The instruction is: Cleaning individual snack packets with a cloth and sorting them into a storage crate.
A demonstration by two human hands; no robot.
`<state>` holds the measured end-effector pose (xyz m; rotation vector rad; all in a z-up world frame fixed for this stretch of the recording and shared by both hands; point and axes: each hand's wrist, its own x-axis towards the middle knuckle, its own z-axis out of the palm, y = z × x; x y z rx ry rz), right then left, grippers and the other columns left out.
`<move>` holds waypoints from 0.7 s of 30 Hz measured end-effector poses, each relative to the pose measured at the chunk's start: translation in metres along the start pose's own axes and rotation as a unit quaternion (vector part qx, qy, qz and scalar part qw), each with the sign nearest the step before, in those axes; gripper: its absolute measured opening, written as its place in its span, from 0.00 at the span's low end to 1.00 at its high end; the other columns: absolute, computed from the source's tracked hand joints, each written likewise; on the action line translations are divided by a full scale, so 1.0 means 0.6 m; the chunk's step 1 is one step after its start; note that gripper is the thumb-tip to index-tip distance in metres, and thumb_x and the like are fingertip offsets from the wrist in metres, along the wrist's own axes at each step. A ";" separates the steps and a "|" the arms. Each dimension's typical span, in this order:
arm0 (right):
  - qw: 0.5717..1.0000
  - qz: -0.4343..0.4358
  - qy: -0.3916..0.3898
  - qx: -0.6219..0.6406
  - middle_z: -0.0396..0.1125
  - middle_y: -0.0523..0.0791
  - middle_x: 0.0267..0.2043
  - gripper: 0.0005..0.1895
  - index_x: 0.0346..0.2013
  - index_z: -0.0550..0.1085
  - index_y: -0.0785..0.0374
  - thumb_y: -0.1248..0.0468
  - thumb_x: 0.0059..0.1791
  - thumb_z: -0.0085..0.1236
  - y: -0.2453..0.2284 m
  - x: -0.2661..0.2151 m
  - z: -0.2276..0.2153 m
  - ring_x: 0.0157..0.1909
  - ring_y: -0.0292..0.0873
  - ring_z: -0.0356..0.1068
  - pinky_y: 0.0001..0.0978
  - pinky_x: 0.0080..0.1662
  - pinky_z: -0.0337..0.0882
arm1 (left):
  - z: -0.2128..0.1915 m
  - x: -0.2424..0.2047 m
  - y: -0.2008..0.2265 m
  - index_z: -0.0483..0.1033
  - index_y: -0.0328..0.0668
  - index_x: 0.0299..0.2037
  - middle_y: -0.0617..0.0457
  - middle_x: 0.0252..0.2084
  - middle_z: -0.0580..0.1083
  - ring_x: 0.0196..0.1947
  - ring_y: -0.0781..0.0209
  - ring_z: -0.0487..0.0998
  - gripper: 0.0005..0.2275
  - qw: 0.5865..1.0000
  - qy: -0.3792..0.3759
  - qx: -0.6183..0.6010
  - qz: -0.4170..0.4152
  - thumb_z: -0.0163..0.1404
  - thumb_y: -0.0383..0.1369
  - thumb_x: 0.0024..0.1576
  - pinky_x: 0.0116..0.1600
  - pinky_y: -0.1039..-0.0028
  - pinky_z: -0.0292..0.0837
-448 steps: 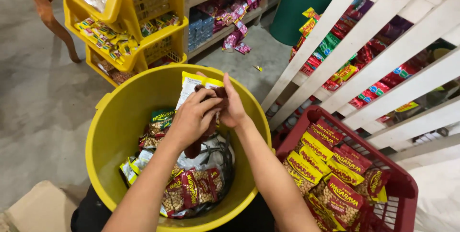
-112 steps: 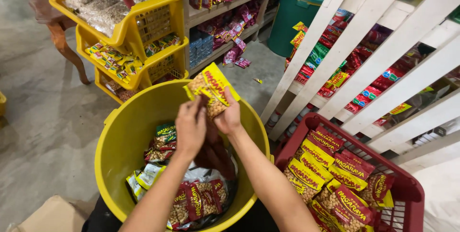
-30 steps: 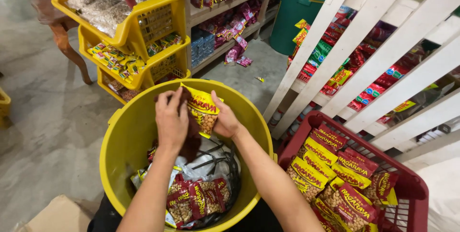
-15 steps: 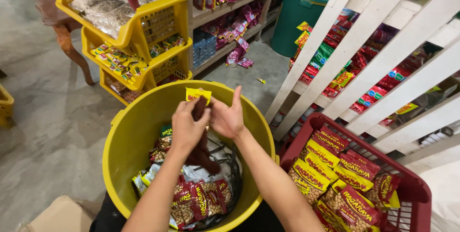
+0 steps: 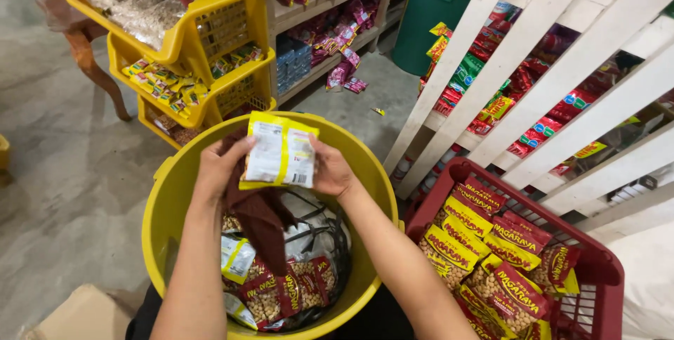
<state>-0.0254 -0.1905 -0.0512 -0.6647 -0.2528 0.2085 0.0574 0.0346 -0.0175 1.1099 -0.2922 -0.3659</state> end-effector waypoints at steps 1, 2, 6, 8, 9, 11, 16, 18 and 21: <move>0.999 -0.004 0.031 -0.013 0.65 0.47 0.67 0.31 0.70 0.63 0.62 0.47 0.58 0.48 -0.003 0.002 0.003 0.67 0.47 0.67 0.46 0.68 0.65 | 0.010 -0.003 0.015 0.80 0.34 0.48 0.53 0.42 0.81 0.37 0.67 0.81 0.14 0.999 0.043 -0.004 0.017 0.61 0.31 0.53 0.46 0.75 0.78; 0.999 -0.003 0.030 -0.014 0.65 0.47 0.67 0.31 0.70 0.63 0.62 0.47 0.58 0.48 -0.008 0.002 0.009 0.67 0.47 0.67 0.46 0.68 0.65 | -0.003 0.005 0.006 0.80 0.34 0.48 0.53 0.42 0.81 0.37 0.67 0.81 0.14 0.999 0.044 -0.005 0.019 0.61 0.31 0.53 0.46 0.75 0.78; 0.998 -0.047 0.048 0.006 0.64 0.46 0.69 0.26 0.69 0.63 0.56 0.51 0.59 0.47 -0.024 0.002 0.033 0.69 0.46 0.65 0.47 0.69 0.64 | -0.026 0.015 -0.009 0.74 0.36 0.45 0.54 0.42 0.77 0.40 0.68 0.77 0.14 0.955 0.212 0.074 0.194 0.64 0.35 0.57 0.47 0.76 0.74; 0.997 -0.057 0.054 0.015 0.64 0.45 0.69 0.25 0.69 0.63 0.54 0.51 0.58 0.46 -0.018 0.004 0.033 0.70 0.46 0.64 0.47 0.69 0.64 | -0.020 0.013 -0.005 0.69 0.37 0.44 0.55 0.40 0.75 0.40 0.69 0.75 0.16 0.933 0.255 0.089 0.237 0.64 0.36 0.58 0.46 0.75 0.74; 0.998 -0.045 0.039 0.036 0.64 0.46 0.70 0.26 0.70 0.64 0.55 0.50 0.59 0.46 -0.009 0.004 0.024 0.69 0.47 0.64 0.48 0.68 0.64 | -0.014 0.010 -0.008 0.70 0.36 0.44 0.55 0.40 0.75 0.40 0.69 0.74 0.16 0.922 0.251 0.127 0.267 0.64 0.35 0.60 0.47 0.75 0.73; 0.997 -0.034 0.024 0.058 0.64 0.48 0.70 0.27 0.71 0.64 0.57 0.49 0.61 0.46 0.004 0.009 0.005 0.69 0.48 0.63 0.48 0.67 0.64 | 0.002 0.007 -0.013 0.70 0.35 0.44 0.55 0.40 0.74 0.41 0.69 0.73 0.15 0.908 0.245 0.165 0.297 0.64 0.35 0.61 0.47 0.76 0.73; 0.997 0.014 0.033 0.075 0.66 0.48 0.67 0.26 0.70 0.63 0.58 0.50 0.59 0.46 -0.002 0.008 0.042 0.68 0.50 0.65 0.53 0.65 0.66 | 0.004 0.008 -0.016 0.72 0.34 0.42 0.55 0.38 0.76 0.37 0.68 0.74 0.14 0.913 0.214 0.214 0.274 0.64 0.36 0.60 0.45 0.74 0.72; 0.998 -0.019 0.059 0.026 0.66 0.48 0.66 0.27 0.69 0.63 0.58 0.50 0.58 0.46 -0.015 0.004 0.030 0.68 0.50 0.65 0.55 0.66 0.65 | 0.001 0.000 -0.001 0.72 0.34 0.42 0.56 0.38 0.76 0.38 0.69 0.74 0.14 0.916 0.222 0.184 0.278 0.63 0.36 0.61 0.45 0.75 0.73; 0.992 -0.072 0.096 -0.049 0.65 0.47 0.66 0.27 0.69 0.62 0.58 0.51 0.58 0.47 -0.024 0.001 0.032 0.68 0.49 0.65 0.56 0.68 0.64 | 0.005 -0.006 0.004 0.73 0.34 0.43 0.54 0.37 0.75 0.37 0.67 0.72 0.14 0.896 0.248 0.222 0.293 0.64 0.36 0.62 0.45 0.73 0.72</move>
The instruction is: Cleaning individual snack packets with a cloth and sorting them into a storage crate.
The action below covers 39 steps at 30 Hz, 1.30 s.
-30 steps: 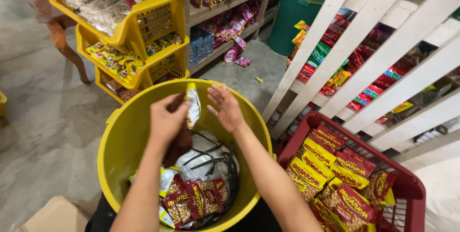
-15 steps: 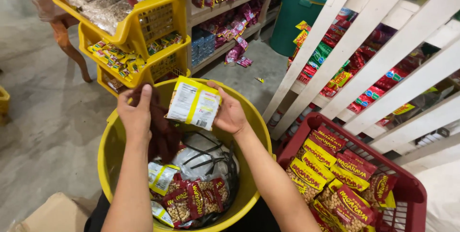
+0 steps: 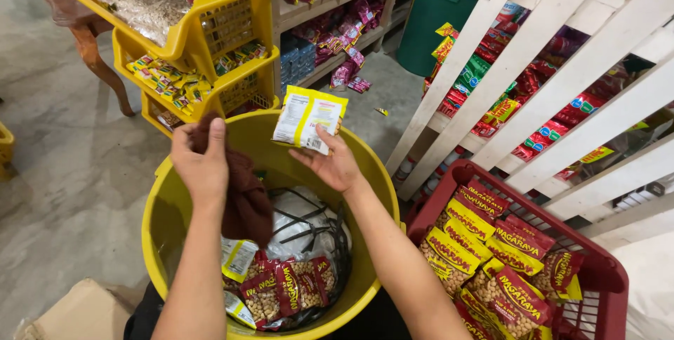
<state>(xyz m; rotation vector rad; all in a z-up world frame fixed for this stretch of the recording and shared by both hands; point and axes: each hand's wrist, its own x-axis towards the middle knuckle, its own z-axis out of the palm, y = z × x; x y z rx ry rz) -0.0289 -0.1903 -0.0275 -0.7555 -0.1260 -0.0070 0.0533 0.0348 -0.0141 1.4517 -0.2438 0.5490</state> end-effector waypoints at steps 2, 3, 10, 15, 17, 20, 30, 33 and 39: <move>0.999 -0.022 0.011 -0.025 0.65 0.47 0.67 0.27 0.69 0.61 0.57 0.52 0.58 0.47 0.002 0.001 0.001 0.68 0.48 0.64 0.55 0.69 0.64 | 0.012 -0.017 0.025 0.74 0.33 0.43 0.52 0.36 0.74 0.37 0.64 0.71 0.14 0.997 0.003 0.069 0.028 0.64 0.36 0.62 0.45 0.71 0.72; 1.000 -0.011 0.004 -0.018 0.65 0.47 0.67 0.28 0.70 0.61 0.58 0.50 0.58 0.46 0.006 0.002 0.000 0.67 0.48 0.64 0.53 0.68 0.64 | 0.023 -0.031 0.049 0.75 0.35 0.43 0.52 0.36 0.76 0.36 0.63 0.74 0.13 0.996 -0.045 0.068 0.038 0.64 0.36 0.61 0.45 0.70 0.73; 0.999 0.004 -0.028 -0.017 0.65 0.49 0.66 0.39 0.70 0.62 0.65 0.37 0.59 0.38 0.043 -0.009 0.034 0.67 0.47 0.65 0.44 0.67 0.64 | 0.064 -0.107 0.104 0.76 0.35 0.45 0.42 0.47 0.73 0.47 0.41 0.76 0.12 0.926 -0.229 0.131 0.269 0.60 0.33 0.56 0.50 0.60 0.73; 0.999 0.005 -0.046 -0.004 0.64 0.46 0.67 0.37 0.71 0.60 0.61 0.37 0.59 0.32 0.059 -0.005 0.050 0.67 0.45 0.65 0.42 0.67 0.64 | 0.040 -0.067 0.075 0.77 0.36 0.47 0.43 0.49 0.72 0.49 0.41 0.74 0.08 0.942 -0.157 0.178 0.238 0.56 0.30 0.61 0.53 0.58 0.71; 0.999 0.008 -0.051 -0.005 0.64 0.45 0.67 0.35 0.72 0.60 0.60 0.39 0.60 0.31 0.067 -0.002 0.045 0.67 0.44 0.65 0.41 0.67 0.64 | 0.033 -0.061 0.071 0.77 0.36 0.47 0.41 0.50 0.72 0.49 0.40 0.73 0.08 0.947 -0.119 0.196 0.223 0.56 0.29 0.61 0.52 0.58 0.71; 0.999 0.002 -0.041 -0.023 0.65 0.45 0.66 0.32 0.71 0.61 0.59 0.42 0.61 0.33 0.069 0.004 0.019 0.65 0.43 0.67 0.41 0.66 0.66 | 0.037 -0.066 0.079 0.78 0.37 0.48 0.43 0.50 0.73 0.49 0.41 0.73 0.07 0.953 -0.118 0.176 0.215 0.55 0.29 0.62 0.54 0.58 0.70; 0.992 0.023 -0.002 -0.126 0.70 0.45 0.59 0.22 0.65 0.67 0.62 0.59 0.57 0.52 0.067 0.005 0.003 0.59 0.43 0.71 0.40 0.60 0.71 | 0.026 -0.048 0.077 0.80 0.38 0.47 0.46 0.48 0.75 0.48 0.44 0.74 0.07 0.959 -0.114 0.155 0.206 0.57 0.27 0.60 0.53 0.60 0.71; 0.982 0.021 -0.008 -0.187 0.71 0.44 0.59 0.22 0.64 0.68 0.63 0.63 0.55 0.55 0.075 0.005 -0.004 0.59 0.42 0.71 0.37 0.60 0.71 | 0.023 -0.044 0.064 0.80 0.37 0.48 0.45 0.49 0.75 0.49 0.45 0.74 0.07 0.967 -0.089 0.153 0.185 0.57 0.27 0.61 0.55 0.60 0.70; 0.938 0.055 0.070 -0.336 0.70 0.45 0.50 0.22 0.62 0.69 0.62 0.66 0.52 0.56 0.098 0.018 -0.094 0.46 0.41 0.68 0.34 0.43 0.69 | 0.040 -0.070 0.106 0.80 0.39 0.47 0.47 0.49 0.76 0.50 0.46 0.74 0.07 0.953 -0.165 0.117 0.227 0.57 0.26 0.60 0.56 0.62 0.71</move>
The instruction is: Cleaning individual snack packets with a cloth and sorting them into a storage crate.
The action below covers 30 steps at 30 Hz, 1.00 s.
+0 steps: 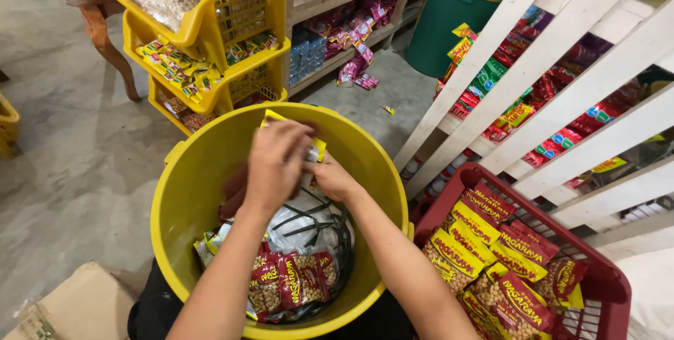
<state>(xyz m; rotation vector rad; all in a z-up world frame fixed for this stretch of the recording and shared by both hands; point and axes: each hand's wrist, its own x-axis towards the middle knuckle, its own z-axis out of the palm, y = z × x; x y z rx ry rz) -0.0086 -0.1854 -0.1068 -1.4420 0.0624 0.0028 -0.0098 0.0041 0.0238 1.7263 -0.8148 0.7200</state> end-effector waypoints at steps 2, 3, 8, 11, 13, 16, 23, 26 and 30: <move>0.999 0.005 0.016 -0.036 0.70 0.45 0.48 0.22 0.61 0.70 0.63 0.67 0.52 0.55 0.034 0.012 -0.023 0.43 0.41 0.68 0.34 0.40 0.69 | 0.003 -0.003 0.008 0.81 0.40 0.46 0.49 0.48 0.76 0.50 0.46 0.74 0.08 0.998 -0.043 -0.026 0.038 0.57 0.26 0.58 0.56 0.62 0.71; 0.999 0.000 0.015 -0.043 0.70 0.45 0.49 0.22 0.62 0.70 0.64 0.68 0.52 0.53 0.042 0.017 -0.032 0.44 0.41 0.69 0.35 0.40 0.70 | 0.006 -0.004 0.006 0.81 0.41 0.46 0.48 0.49 0.76 0.49 0.45 0.74 0.09 0.992 -0.095 -0.038 0.072 0.57 0.26 0.56 0.55 0.62 0.71; 1.000 0.008 -0.016 0.019 0.69 0.45 0.52 0.25 0.64 0.66 0.61 0.70 0.50 0.49 0.003 0.005 0.008 0.50 0.41 0.70 0.36 0.49 0.70 | 0.001 -0.001 -0.016 0.80 0.43 0.46 0.48 0.48 0.74 0.52 0.47 0.75 0.09 0.993 -0.090 -0.044 0.067 0.58 0.27 0.56 0.56 0.62 0.72; 0.973 0.009 -0.090 0.212 0.69 0.46 0.57 0.22 0.65 0.65 0.62 0.65 0.55 0.48 -0.019 -0.007 0.029 0.57 0.44 0.71 0.41 0.60 0.70 | -0.001 -0.003 -0.013 0.79 0.40 0.47 0.42 0.50 0.69 0.51 0.45 0.73 0.08 0.999 -0.005 -0.038 -0.020 0.57 0.27 0.59 0.55 0.62 0.72; 0.920 0.015 -0.147 0.364 0.68 0.51 0.59 0.22 0.65 0.65 0.65 0.56 0.60 0.43 -0.040 -0.014 0.034 0.59 0.49 0.70 0.47 0.63 0.68 | 0.005 -0.005 -0.008 0.79 0.40 0.46 0.45 0.47 0.72 0.51 0.44 0.73 0.07 0.999 -0.033 -0.019 -0.007 0.57 0.28 0.60 0.56 0.60 0.70; 0.913 0.008 -0.133 0.387 0.67 0.51 0.62 0.25 0.64 0.65 0.64 0.50 0.60 0.37 -0.057 -0.019 0.038 0.62 0.49 0.69 0.47 0.64 0.68 | 0.014 -0.014 -0.011 0.80 0.39 0.47 0.46 0.48 0.73 0.50 0.43 0.73 0.08 0.998 -0.063 0.007 0.022 0.56 0.29 0.60 0.56 0.59 0.70; 0.974 -0.068 -0.110 0.184 0.65 0.45 0.60 0.27 0.64 0.65 0.60 0.45 0.58 0.42 -0.019 -0.011 0.045 0.61 0.43 0.66 0.42 0.62 0.67 | 0.020 -0.016 -0.032 0.81 0.40 0.47 0.45 0.47 0.73 0.51 0.43 0.73 0.07 0.998 -0.046 -0.017 -0.031 0.55 0.29 0.60 0.56 0.59 0.70; 0.991 -0.049 -0.061 0.106 0.66 0.45 0.55 0.24 0.63 0.66 0.62 0.47 0.61 0.47 -0.003 0.002 0.054 0.55 0.42 0.66 0.41 0.56 0.67 | 0.023 -0.023 -0.057 0.80 0.37 0.48 0.41 0.49 0.71 0.51 0.42 0.73 0.08 0.994 -0.020 0.000 -0.103 0.55 0.29 0.61 0.56 0.59 0.69; 0.970 -0.007 -0.020 0.243 0.70 0.47 0.52 0.31 0.61 0.68 0.63 0.41 0.60 0.35 -0.038 -0.001 0.057 0.51 0.45 0.70 0.41 0.52 0.73 | 0.036 -0.030 -0.044 0.80 0.38 0.49 0.43 0.48 0.73 0.50 0.41 0.72 0.09 0.997 -0.036 0.035 -0.058 0.56 0.29 0.61 0.56 0.58 0.69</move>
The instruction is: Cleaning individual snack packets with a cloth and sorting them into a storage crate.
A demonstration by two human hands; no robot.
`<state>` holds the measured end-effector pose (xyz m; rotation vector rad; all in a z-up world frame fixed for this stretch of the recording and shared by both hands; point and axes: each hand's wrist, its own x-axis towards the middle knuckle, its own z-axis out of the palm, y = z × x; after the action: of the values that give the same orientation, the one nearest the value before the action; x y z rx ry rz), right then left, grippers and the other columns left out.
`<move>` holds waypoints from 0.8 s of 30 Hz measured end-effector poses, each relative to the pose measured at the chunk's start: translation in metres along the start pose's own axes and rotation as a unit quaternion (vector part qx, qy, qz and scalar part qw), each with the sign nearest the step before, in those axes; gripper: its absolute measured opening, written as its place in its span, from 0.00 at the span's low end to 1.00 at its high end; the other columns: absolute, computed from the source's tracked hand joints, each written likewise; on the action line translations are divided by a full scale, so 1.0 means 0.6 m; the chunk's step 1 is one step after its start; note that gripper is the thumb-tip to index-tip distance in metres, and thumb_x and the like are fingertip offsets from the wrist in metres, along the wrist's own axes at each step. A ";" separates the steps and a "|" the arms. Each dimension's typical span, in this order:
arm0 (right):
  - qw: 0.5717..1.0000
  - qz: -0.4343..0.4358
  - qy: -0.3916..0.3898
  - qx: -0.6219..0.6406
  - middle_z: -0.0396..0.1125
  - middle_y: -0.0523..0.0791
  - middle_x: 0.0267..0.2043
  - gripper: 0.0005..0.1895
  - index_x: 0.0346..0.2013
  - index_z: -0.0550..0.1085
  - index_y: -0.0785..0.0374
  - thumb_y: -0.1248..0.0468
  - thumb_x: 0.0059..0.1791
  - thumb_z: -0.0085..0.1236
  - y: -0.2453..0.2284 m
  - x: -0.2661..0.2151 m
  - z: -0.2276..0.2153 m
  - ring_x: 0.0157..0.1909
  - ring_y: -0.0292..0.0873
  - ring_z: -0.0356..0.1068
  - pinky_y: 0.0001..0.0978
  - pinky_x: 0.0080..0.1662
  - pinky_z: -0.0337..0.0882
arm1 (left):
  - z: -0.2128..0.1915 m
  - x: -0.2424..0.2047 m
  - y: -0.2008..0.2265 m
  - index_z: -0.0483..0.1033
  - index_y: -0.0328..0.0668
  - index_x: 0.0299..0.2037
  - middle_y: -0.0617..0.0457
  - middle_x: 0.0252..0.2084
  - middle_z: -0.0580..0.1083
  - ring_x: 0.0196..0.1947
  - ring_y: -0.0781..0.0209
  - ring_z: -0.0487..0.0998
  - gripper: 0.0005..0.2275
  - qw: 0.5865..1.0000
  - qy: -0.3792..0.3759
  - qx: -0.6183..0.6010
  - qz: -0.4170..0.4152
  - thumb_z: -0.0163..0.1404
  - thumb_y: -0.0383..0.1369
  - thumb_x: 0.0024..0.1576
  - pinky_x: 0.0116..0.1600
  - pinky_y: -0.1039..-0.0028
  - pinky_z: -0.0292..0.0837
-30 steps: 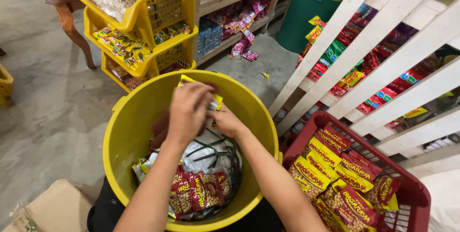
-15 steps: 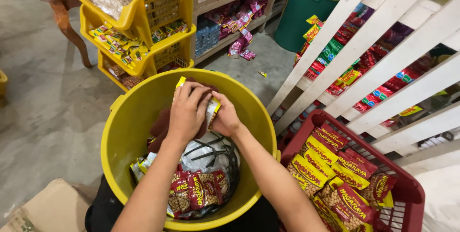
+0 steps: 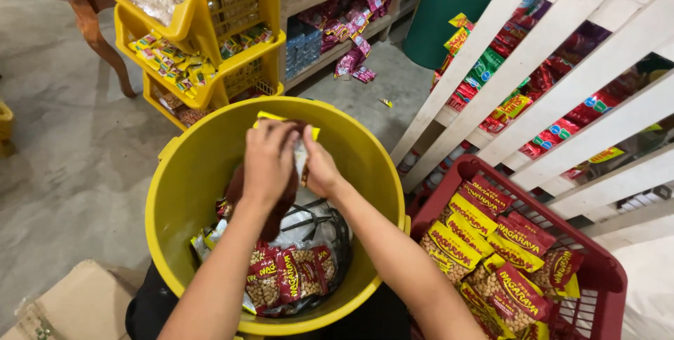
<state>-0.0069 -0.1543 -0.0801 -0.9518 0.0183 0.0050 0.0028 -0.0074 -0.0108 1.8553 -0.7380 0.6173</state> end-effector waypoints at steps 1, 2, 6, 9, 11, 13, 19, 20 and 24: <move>0.999 -0.008 -0.004 0.049 0.71 0.48 0.54 0.33 0.62 0.67 0.63 0.40 0.60 0.31 -0.015 -0.005 0.009 0.54 0.45 0.71 0.40 0.54 0.74 | 0.005 -0.003 0.010 0.81 0.39 0.49 0.44 0.48 0.74 0.49 0.41 0.72 0.09 0.999 -0.015 0.013 0.042 0.56 0.28 0.59 0.56 0.57 0.69; 0.999 -0.010 -0.003 0.050 0.71 0.48 0.54 0.33 0.62 0.67 0.63 0.40 0.60 0.31 -0.022 0.000 -0.012 0.54 0.45 0.71 0.40 0.54 0.74 | 0.010 -0.006 0.019 0.81 0.39 0.49 0.44 0.48 0.74 0.49 0.41 0.72 0.09 0.999 -0.016 0.012 0.043 0.56 0.28 0.59 0.56 0.57 0.69; 0.989 -0.078 -0.033 0.120 0.67 0.51 0.64 0.37 0.71 0.62 0.62 0.38 0.60 0.25 -0.059 -0.004 -0.051 0.61 0.49 0.69 0.42 0.61 0.70 | 0.007 -0.015 0.057 0.80 0.40 0.50 0.47 0.50 0.74 0.48 0.43 0.71 0.11 0.988 -0.100 -0.036 0.115 0.57 0.27 0.56 0.55 0.58 0.70; 0.978 -0.137 -0.039 0.150 0.63 0.50 0.69 0.35 0.75 0.57 0.54 0.39 0.60 0.24 -0.099 -0.021 -0.034 0.64 0.51 0.67 0.46 0.64 0.68 | 0.003 -0.012 0.072 0.80 0.43 0.49 0.48 0.51 0.74 0.49 0.44 0.71 0.14 0.975 -0.146 -0.069 0.155 0.57 0.24 0.52 0.55 0.60 0.71; 0.973 -0.156 -0.041 0.166 0.62 0.49 0.71 0.33 0.76 0.55 0.49 0.40 0.60 0.25 -0.122 -0.034 -0.013 0.65 0.52 0.66 0.48 0.65 0.67 | 0.006 -0.011 0.073 0.81 0.44 0.49 0.48 0.51 0.73 0.49 0.43 0.71 0.17 0.968 -0.158 -0.081 0.176 0.56 0.22 0.48 0.56 0.61 0.71; 0.962 -0.139 -0.067 0.224 0.62 0.49 0.70 0.32 0.75 0.56 0.51 0.42 0.59 0.30 -0.138 -0.047 0.017 0.67 0.53 0.66 0.49 0.66 0.67 | 0.008 -0.009 0.067 0.81 0.44 0.47 0.49 0.52 0.73 0.52 0.45 0.72 0.14 0.982 -0.073 -0.060 0.165 0.59 0.23 0.52 0.58 0.63 0.71; 0.976 -0.082 -0.049 0.194 0.66 0.49 0.65 0.23 0.68 0.63 0.63 0.61 0.58 0.48 -0.097 -0.028 -0.017 0.65 0.49 0.69 0.46 0.66 0.69 | -0.008 0.006 0.005 0.79 0.41 0.49 0.47 0.51 0.75 0.54 0.49 0.76 0.10 0.995 0.064 -0.078 -0.020 0.59 0.24 0.59 0.60 0.65 0.72; 0.976 -0.081 -0.047 0.195 0.66 0.49 0.65 0.23 0.68 0.63 0.63 0.61 0.58 0.48 -0.093 -0.022 -0.019 0.65 0.49 0.69 0.46 0.66 0.69 | -0.004 0.004 0.012 0.79 0.41 0.49 0.47 0.51 0.75 0.54 0.49 0.76 0.10 0.995 0.063 -0.078 -0.021 0.59 0.24 0.59 0.60 0.65 0.72; 0.975 -0.103 -0.051 0.189 0.68 0.51 0.62 0.25 0.67 0.65 0.65 0.54 0.59 0.47 -0.089 -0.020 -0.027 0.61 0.48 0.71 0.43 0.63 0.71 | 0.021 -0.017 0.054 0.79 0.38 0.47 0.44 0.50 0.74 0.53 0.46 0.74 0.09 0.997 0.011 -0.075 0.035 0.59 0.24 0.57 0.58 0.62 0.71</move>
<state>-0.0183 -0.1985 -0.0457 -0.5680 -0.1691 -0.1364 -0.0264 -0.0268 -0.0024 1.6890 -0.8157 0.6098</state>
